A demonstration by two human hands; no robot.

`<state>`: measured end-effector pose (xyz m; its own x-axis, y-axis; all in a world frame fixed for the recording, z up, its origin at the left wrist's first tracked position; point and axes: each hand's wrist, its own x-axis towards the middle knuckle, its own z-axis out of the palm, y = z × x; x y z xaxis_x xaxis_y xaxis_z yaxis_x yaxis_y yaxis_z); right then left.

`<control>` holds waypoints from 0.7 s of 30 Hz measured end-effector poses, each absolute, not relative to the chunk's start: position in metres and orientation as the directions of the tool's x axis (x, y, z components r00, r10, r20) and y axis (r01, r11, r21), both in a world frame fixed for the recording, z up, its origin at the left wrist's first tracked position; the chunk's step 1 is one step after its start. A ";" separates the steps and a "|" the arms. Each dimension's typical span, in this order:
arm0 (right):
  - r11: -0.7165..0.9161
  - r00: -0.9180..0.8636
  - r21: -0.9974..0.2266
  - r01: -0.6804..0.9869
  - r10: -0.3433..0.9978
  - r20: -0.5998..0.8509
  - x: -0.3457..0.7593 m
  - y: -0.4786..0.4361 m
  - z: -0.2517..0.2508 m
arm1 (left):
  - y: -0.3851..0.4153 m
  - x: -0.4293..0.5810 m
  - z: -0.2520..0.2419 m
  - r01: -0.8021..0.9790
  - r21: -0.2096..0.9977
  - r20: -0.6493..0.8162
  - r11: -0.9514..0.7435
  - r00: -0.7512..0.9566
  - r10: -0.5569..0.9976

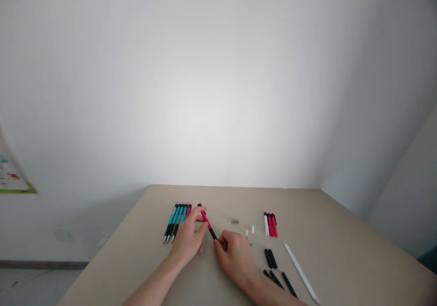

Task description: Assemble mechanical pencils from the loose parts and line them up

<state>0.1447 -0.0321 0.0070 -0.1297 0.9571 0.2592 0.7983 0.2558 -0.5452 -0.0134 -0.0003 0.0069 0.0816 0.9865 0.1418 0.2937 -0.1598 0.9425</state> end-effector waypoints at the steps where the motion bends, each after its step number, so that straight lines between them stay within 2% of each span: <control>1: 0.231 -0.119 -0.516 0.825 0.963 0.240 0.137 -0.030 0.011 | 0.002 -0.017 0.008 0.337 0.926 0.169 -0.169 0.028 0.985; 4: 0.157 -0.103 -0.388 0.908 0.982 0.158 0.110 -0.024 0.028 | 0.012 -0.030 0.011 0.436 0.869 0.344 -0.235 -0.190 0.920; 6: 0.153 -0.105 -0.348 0.925 0.983 0.152 0.093 -0.022 0.033 | 0.017 -0.040 0.014 0.491 0.853 0.350 -0.177 -0.287 0.891; 8: 0.145 -0.100 -0.346 0.927 0.984 0.145 0.080 -0.021 0.032 | 0.021 -0.050 0.016 0.622 0.780 0.352 -0.066 -0.348 0.869; 12: 0.151 -0.100 -0.364 0.919 0.983 0.153 0.068 -0.020 0.022 | 0.024 -0.064 0.017 0.807 0.589 0.392 0.037 -0.326 0.860; 21: 0.217 -0.157 -0.362 0.906 0.970 0.188 0.069 -0.013 0.014 | 0.022 -0.057 0.011 0.903 0.416 0.273 0.103 -0.233 0.933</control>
<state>0.0691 -0.0126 0.0139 -0.1571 0.9696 0.1877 0.9064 0.2170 -0.3624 -0.0566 0.0222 0.0108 -0.2325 0.9334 0.2735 0.9035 0.1032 0.4160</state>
